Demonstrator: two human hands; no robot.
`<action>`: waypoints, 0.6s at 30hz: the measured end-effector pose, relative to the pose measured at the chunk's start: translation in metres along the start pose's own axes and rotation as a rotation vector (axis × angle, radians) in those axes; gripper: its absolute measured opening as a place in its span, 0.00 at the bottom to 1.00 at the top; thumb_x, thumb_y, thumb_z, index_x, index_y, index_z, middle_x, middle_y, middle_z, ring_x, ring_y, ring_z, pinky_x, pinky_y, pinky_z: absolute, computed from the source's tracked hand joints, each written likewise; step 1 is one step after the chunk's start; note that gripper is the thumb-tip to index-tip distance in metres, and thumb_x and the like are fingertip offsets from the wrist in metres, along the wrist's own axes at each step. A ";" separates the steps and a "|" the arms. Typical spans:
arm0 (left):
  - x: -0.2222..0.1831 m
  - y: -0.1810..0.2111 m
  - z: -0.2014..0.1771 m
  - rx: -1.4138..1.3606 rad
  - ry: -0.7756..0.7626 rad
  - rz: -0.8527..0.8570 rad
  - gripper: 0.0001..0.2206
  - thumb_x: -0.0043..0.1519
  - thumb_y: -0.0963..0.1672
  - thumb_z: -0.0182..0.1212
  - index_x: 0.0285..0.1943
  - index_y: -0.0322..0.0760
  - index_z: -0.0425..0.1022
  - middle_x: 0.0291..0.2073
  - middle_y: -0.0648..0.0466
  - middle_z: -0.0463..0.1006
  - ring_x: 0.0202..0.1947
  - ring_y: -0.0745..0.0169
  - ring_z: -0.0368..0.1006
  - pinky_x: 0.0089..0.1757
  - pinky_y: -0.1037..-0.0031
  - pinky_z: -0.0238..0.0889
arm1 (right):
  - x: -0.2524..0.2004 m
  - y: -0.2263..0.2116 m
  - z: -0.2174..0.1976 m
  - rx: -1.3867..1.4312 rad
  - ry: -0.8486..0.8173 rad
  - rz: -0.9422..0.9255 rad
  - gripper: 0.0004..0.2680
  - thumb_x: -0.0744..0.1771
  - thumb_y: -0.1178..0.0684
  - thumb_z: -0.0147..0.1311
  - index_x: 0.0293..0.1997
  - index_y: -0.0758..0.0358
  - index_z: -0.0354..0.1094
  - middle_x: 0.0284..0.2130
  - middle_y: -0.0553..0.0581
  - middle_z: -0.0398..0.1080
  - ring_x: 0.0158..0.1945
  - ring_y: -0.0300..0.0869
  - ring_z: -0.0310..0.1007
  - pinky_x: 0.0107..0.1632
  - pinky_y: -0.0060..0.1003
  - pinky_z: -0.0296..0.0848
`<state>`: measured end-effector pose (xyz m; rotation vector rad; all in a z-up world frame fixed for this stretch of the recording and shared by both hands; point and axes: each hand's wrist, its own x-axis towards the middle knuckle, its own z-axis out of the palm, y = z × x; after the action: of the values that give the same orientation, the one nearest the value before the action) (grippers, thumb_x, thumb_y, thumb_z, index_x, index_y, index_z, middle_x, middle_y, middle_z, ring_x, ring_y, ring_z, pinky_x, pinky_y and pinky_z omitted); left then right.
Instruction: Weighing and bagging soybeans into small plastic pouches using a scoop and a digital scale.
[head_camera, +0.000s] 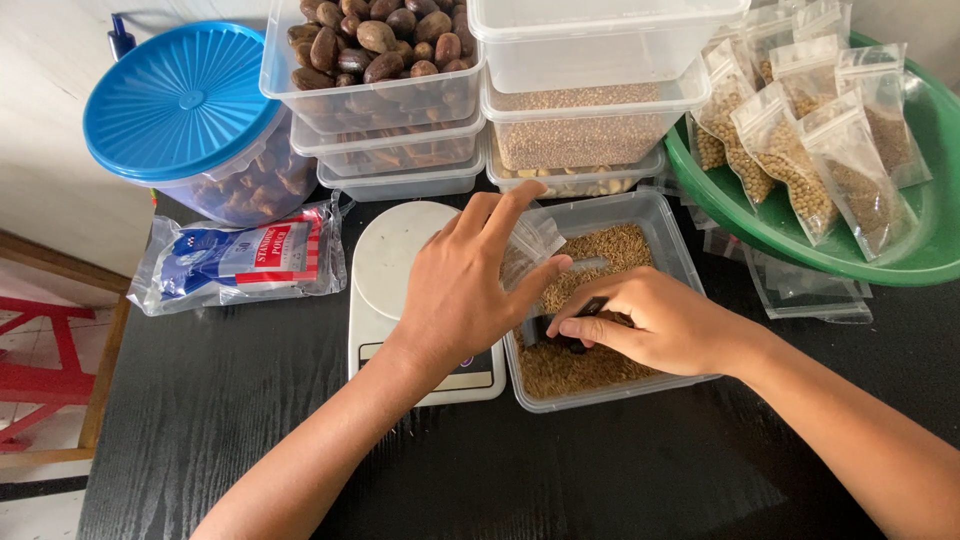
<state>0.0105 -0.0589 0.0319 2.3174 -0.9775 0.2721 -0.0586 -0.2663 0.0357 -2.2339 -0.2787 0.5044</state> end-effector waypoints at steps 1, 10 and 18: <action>0.000 0.000 0.000 0.001 -0.001 0.000 0.27 0.64 0.56 0.59 0.69 0.48 0.62 0.44 0.51 0.73 0.38 0.44 0.76 0.36 0.56 0.69 | 0.000 -0.004 -0.001 0.001 0.000 0.000 0.10 0.67 0.46 0.52 0.44 0.50 0.82 0.37 0.42 0.86 0.35 0.32 0.84 0.43 0.27 0.77; -0.001 0.004 -0.004 -0.020 0.044 0.050 0.23 0.66 0.55 0.59 0.64 0.45 0.64 0.48 0.51 0.73 0.35 0.47 0.75 0.36 0.58 0.70 | 0.007 0.017 -0.005 0.191 0.097 0.182 0.22 0.67 0.39 0.50 0.17 0.65 0.78 0.07 0.56 0.67 0.11 0.40 0.60 0.25 0.33 0.58; 0.003 0.003 -0.016 0.023 0.028 0.042 0.25 0.63 0.56 0.62 0.63 0.46 0.62 0.42 0.54 0.75 0.29 0.53 0.75 0.30 0.61 0.69 | 0.008 0.030 -0.011 0.646 0.320 0.070 0.13 0.71 0.49 0.47 0.41 0.65 0.78 0.15 0.55 0.65 0.15 0.36 0.57 0.18 0.29 0.53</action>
<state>0.0112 -0.0524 0.0474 2.3094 -1.0151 0.3342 -0.0459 -0.2905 0.0175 -1.6572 0.1212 0.2194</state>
